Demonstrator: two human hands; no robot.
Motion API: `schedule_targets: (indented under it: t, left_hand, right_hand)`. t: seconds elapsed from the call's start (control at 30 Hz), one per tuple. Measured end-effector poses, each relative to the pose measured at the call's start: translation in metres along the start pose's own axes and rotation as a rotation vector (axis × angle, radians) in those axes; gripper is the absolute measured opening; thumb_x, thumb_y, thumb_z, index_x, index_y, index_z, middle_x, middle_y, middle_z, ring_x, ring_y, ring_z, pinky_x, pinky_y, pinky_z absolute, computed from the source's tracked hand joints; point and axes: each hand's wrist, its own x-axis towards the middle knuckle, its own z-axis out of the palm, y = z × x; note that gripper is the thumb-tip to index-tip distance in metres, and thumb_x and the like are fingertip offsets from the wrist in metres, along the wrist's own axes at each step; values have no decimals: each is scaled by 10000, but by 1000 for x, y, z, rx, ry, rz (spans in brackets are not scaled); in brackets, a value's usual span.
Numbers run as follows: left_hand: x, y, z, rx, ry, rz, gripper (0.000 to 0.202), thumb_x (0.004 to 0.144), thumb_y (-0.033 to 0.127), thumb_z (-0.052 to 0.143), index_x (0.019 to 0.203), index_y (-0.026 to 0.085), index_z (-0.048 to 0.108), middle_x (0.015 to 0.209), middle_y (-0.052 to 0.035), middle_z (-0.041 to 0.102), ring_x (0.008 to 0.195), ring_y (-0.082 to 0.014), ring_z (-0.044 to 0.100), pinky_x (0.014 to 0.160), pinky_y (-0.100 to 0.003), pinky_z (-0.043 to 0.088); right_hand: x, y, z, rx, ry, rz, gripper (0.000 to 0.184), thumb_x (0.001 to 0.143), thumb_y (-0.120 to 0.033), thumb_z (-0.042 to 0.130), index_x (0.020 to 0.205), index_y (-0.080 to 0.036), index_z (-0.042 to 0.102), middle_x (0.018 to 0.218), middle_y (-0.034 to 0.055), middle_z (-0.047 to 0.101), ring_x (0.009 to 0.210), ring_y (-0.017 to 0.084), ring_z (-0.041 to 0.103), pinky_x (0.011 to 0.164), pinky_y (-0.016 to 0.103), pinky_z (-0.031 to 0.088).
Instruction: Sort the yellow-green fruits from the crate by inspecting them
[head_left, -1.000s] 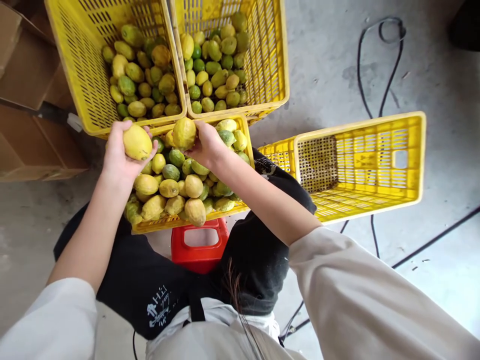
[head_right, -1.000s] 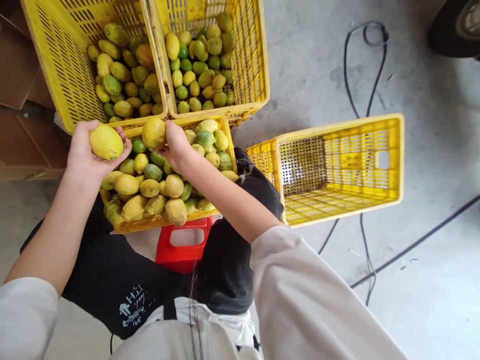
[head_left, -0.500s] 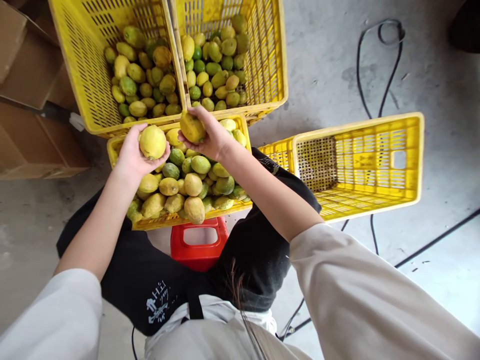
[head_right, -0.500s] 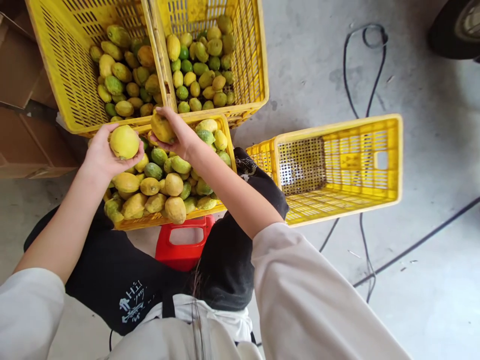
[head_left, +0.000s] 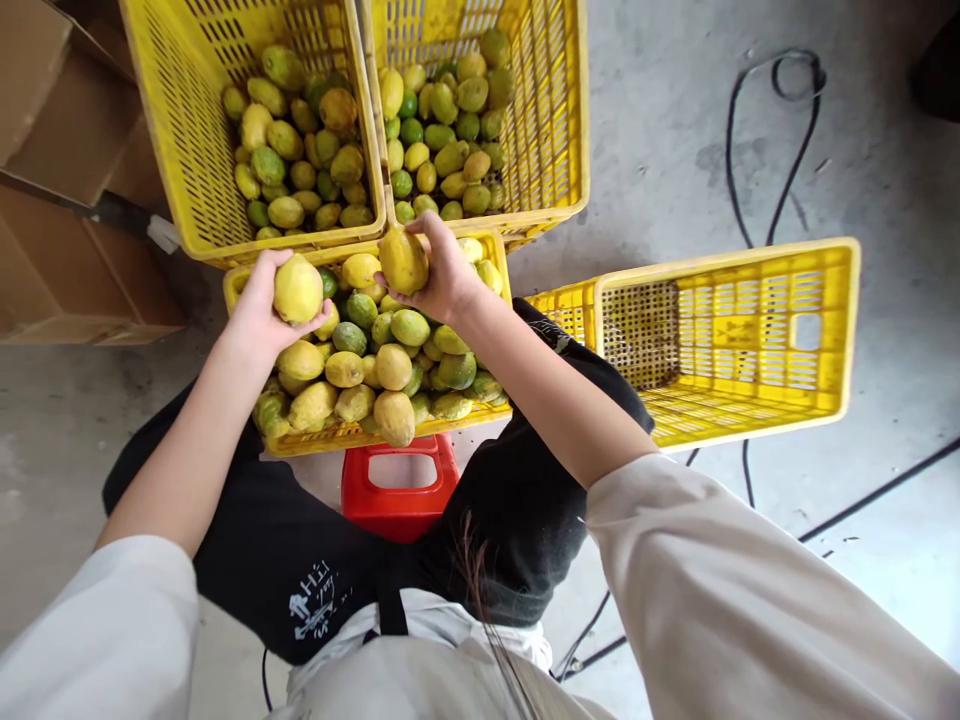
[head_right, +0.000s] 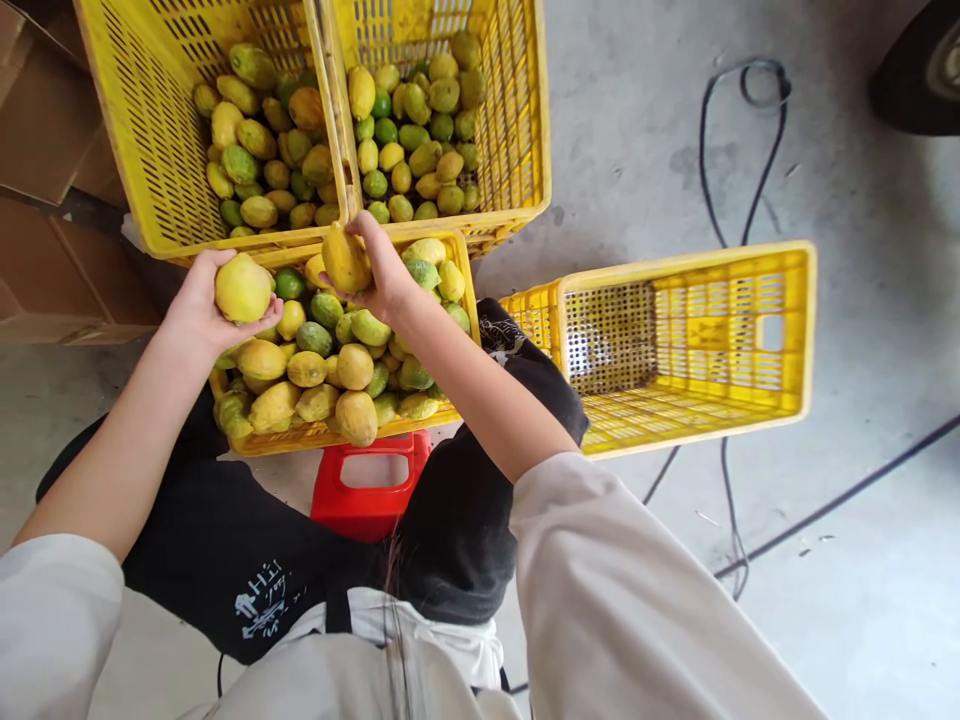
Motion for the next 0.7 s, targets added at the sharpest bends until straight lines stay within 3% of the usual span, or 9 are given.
schedule_targets:
  t: [0.13, 0.2, 0.3, 0.37, 0.57, 0.7]
  left_hand:
    - [-9, 2, 21, -32, -75, -53, 138, 1117, 415, 752, 1025, 328, 697, 767, -28, 722, 1161, -303, 809, 868, -366, 671]
    - [-16, 0, 34, -78, -111, -51, 159, 1116, 455, 733, 1026, 325, 716, 801, -47, 746, 1112, -313, 839, 806, -354, 688]
    - [-23, -6, 46, -132, -142, -65, 166, 1100, 455, 687, 1132, 311, 762, 865, -83, 784, 928, -312, 862, 682, -335, 703]
    - [-27, -10, 45, -143, -123, -71, 203, 1093, 422, 661, 1201, 294, 774, 875, -91, 787, 839, -307, 858, 650, -338, 712]
    - [-37, -12, 33, -176, -122, -48, 222, 1111, 325, 634, 1274, 270, 774, 956, -90, 826, 820, -288, 873, 714, -362, 752]
    - [-37, -8, 36, -199, -125, -52, 212, 1161, 325, 596, 1274, 274, 768, 930, -61, 819, 773, -249, 861, 698, -315, 731]
  right_hand:
    - [-7, -3, 18, -28, -61, 31, 394, 1064, -451, 981, 910, -287, 657, 844, -45, 715, 804, 152, 718, 659, 226, 584]
    - [-5, -3, 21, -43, -73, 0, 376, 1139, -445, 902, 892, -278, 674, 859, -30, 739, 812, 145, 704, 648, 207, 566]
    - [0, -4, 17, -31, -78, -16, 460, 1189, -580, 791, 863, -281, 665, 849, -22, 744, 791, 161, 683, 604, 232, 513]
    - [4, -6, 14, -6, -75, -11, 485, 1207, -630, 716, 866, -289, 660, 827, -27, 732, 769, 173, 660, 596, 251, 496]
    - [5, -8, 15, 127, -57, 108, 359, 1195, -500, 624, 903, -294, 594, 741, -39, 656, 801, 166, 707, 621, 231, 512]
    - [4, -5, 13, 105, -72, 151, 314, 1053, -464, 815, 906, -310, 584, 737, -47, 669, 888, 190, 775, 770, 272, 626]
